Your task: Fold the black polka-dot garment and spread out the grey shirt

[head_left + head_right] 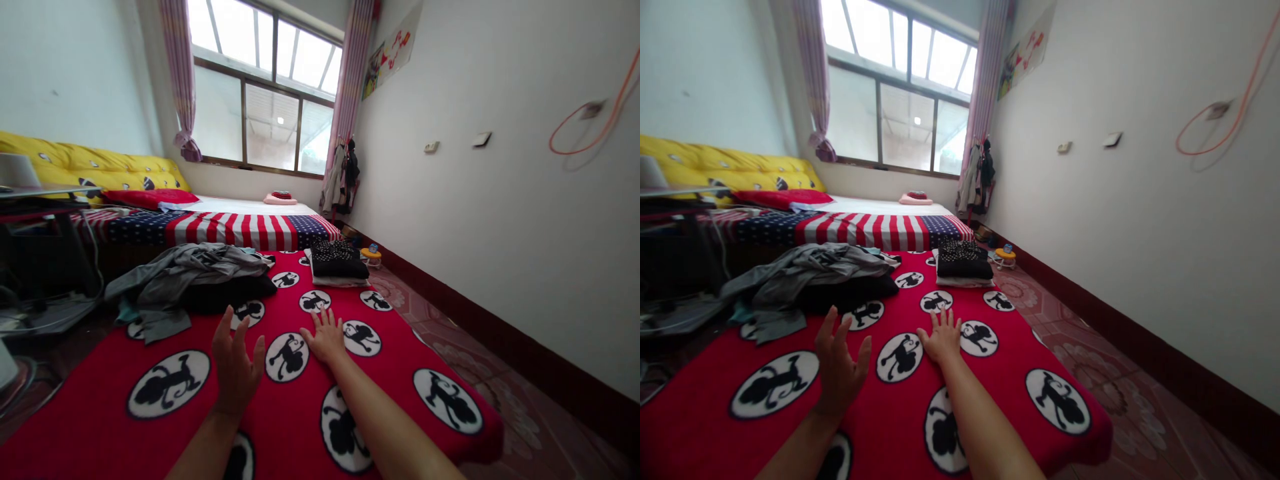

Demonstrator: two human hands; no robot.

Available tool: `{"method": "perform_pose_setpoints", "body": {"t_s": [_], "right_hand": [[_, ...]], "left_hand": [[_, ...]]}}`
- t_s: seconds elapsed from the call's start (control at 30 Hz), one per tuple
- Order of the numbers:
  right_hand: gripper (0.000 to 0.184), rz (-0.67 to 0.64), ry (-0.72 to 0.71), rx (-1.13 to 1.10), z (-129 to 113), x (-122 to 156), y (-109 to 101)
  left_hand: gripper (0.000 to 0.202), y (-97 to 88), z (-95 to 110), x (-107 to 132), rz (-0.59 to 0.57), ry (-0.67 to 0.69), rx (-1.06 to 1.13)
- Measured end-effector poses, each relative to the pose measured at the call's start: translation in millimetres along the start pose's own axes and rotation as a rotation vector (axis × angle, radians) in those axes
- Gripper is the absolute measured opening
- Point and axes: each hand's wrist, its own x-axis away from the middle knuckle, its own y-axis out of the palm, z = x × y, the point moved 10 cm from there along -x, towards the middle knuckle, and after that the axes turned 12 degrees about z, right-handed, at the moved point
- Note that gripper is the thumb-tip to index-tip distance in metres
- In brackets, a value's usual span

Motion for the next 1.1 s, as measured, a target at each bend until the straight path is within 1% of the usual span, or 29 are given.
{"method": "perform_pose_setpoints", "body": {"t_s": [0.07, 0.17, 0.2, 0.23, 0.27, 0.33, 0.37, 0.4, 0.43, 0.47, 0.53, 0.6, 0.67, 0.73, 0.8, 0.83, 0.87, 0.9, 0.97, 1.03, 1.07, 1.1], "right_hand": [[0.076, 0.003, 0.004, 0.002, 0.0, -0.6, -1.2], [0.076, -0.004, 0.007, 0.007, -0.5, 0.3, -3.1], [0.076, -0.006, 0.006, 0.006, -0.8, 0.7, -3.6], [0.076, -0.005, 0.005, 0.002, -1.0, 1.0, -4.2], [0.076, 0.004, 0.006, -0.005, -1.2, 1.2, -5.4], [0.077, 0.054, 0.006, -0.024, -1.5, 1.4, -10.9], [0.076, 0.094, -0.001, -0.031, -2.2, 1.6, -15.2], [0.076, 0.139, -0.015, -0.035, -3.6, 2.0, -20.2], [0.075, 0.182, -0.039, -0.036, -6.0, 2.7, -25.0], [0.074, 0.218, -0.068, -0.036, -8.9, 3.6, -29.2], [0.073, 0.252, -0.112, -0.037, -13.5, 5.2, -33.7], [0.071, 0.215, -0.107, -0.038, -13.2, 5.1, -30.3], [0.071, 0.117, -0.072, -0.026, -9.6, 4.1, -19.7], [0.071, 0.036, -0.046, -0.013, -6.6, 3.5, -10.0], [0.073, 0.02, -0.048, -0.015, -6.5, 2.4, -6.7], [0.074, 0.025, -0.054, -0.021, -7.0, 2.0, -6.5], [0.074, 0.029, -0.058, -0.027, -7.5, 1.8, -6.6], [0.075, 0.035, -0.061, -0.032, -8.0, 1.8, -7.1], [0.076, 0.064, -0.057, -0.037, -8.2, 1.9, -10.5], [0.076, 0.135, -0.059, -0.03, -8.7, 1.9, -18.7], [0.076, 0.176, -0.069, -0.025, -9.7, 2.1, -23.3], [0.076, 0.206, -0.083, -0.021, -10.9, 2.3, -26.3]], "left_hand": [[0.053, 3.9, -0.8, 2.2, -0.054, -0.026, -0.031], [0.057, 9.0, -4.2, 4.4, -0.099, -0.052, -0.07], [0.058, 13.7, -7.7, 6.3, -0.132, -0.064, -0.1], [0.058, 21.5, -13.1, 10.0, -0.193, -0.08, -0.147], [0.058, 32.9, -21.0, 16.5, -0.293, -0.105, -0.209], [0.059, 59.2, -41.6, 38.9, -0.569, -0.165, -0.349], [0.059, 69.3, -51.1, 51.5, -0.697, -0.186, -0.41], [0.06, 76.3, -58.5, 62.1, -0.793, -0.196, -0.458], [0.06, 80.6, -63.7, 69.3, -0.851, -0.196, -0.493], [0.06, 82.7, -66.6, 73.0, -0.874, -0.189, -0.516], [0.059, 83.4, -68.0, 74.9, -0.873, -0.175, -0.532], [0.06, 79.0, -66.4, 70.3, -0.821, -0.185, -0.525], [0.062, 69.8, -60.1, 57.5, -0.692, -0.185, -0.498], [0.063, 58.7, -48.5, 41.9, -0.534, -0.147, -0.442], [0.062, 51.2, -36.9, 31.4, -0.431, -0.092, -0.386], [0.061, 49.8, -33.7, 29.2, -0.41, -0.074, -0.375], [0.061, 50.6, -33.3, 29.4, -0.417, -0.068, -0.379], [0.061, 54.0, -35.8, 32.6, -0.458, -0.076, -0.393], [0.06, 66.2, -46.7, 47.2, -0.62, -0.119, -0.435], [0.06, 77.0, -57.8, 64.8, -0.785, -0.16, -0.469], [0.06, 80.2, -61.4, 71.1, -0.836, -0.17, -0.479], [0.06, 81.9, -63.5, 74.6, -0.861, -0.176, -0.484]]}}
